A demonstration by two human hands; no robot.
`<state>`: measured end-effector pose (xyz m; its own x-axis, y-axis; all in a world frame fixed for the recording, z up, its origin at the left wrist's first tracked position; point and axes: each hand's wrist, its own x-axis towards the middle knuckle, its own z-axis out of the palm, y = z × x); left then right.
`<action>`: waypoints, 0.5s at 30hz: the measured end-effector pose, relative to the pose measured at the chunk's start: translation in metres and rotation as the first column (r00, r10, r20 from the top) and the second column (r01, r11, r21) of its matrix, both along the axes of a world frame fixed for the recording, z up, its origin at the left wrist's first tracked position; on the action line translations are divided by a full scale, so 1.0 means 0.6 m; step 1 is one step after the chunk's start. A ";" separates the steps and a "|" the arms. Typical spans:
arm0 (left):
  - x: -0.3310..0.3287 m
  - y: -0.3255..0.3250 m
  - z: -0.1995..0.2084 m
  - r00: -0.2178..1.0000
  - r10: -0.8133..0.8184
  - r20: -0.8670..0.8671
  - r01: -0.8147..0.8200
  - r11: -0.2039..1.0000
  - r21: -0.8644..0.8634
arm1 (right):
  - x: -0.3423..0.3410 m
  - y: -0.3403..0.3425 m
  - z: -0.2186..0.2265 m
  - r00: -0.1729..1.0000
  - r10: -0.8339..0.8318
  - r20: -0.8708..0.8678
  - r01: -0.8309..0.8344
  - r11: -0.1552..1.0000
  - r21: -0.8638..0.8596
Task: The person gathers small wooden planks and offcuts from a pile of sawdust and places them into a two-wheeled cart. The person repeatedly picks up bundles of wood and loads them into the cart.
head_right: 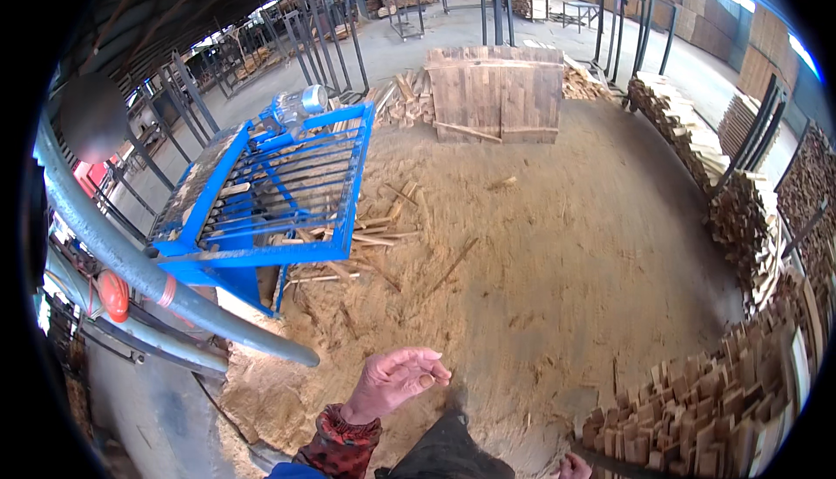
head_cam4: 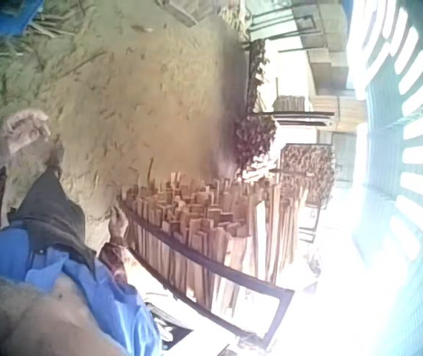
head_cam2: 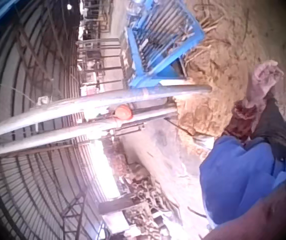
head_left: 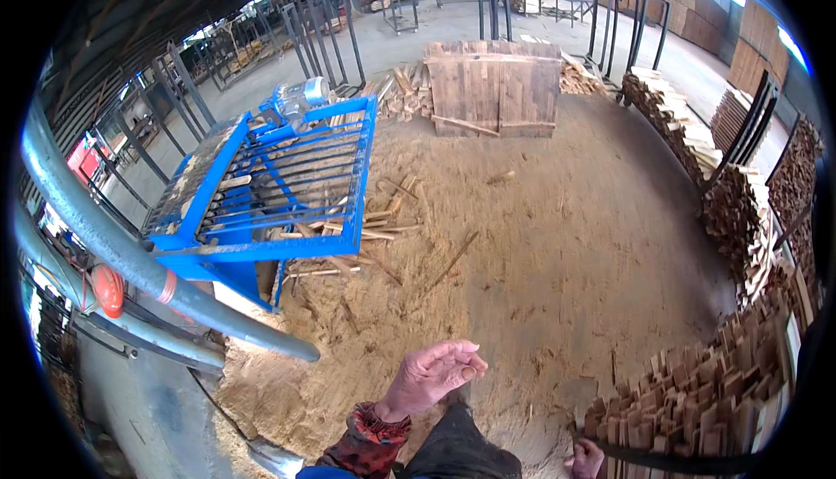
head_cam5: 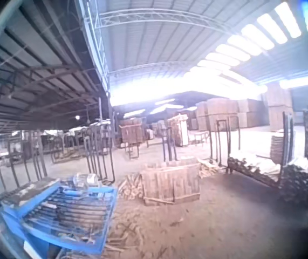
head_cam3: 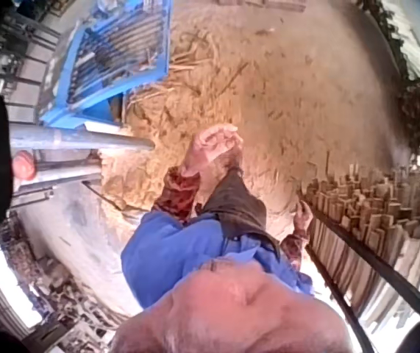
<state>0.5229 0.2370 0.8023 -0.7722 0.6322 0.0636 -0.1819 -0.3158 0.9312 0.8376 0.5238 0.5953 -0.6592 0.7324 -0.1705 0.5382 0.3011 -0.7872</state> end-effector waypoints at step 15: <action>-0.457 0.131 0.277 0.312 0.455 -0.834 -0.221 0.888 0.402 | -0.077 0.130 -0.212 0.870 0.156 0.468 0.019 0.937 -0.348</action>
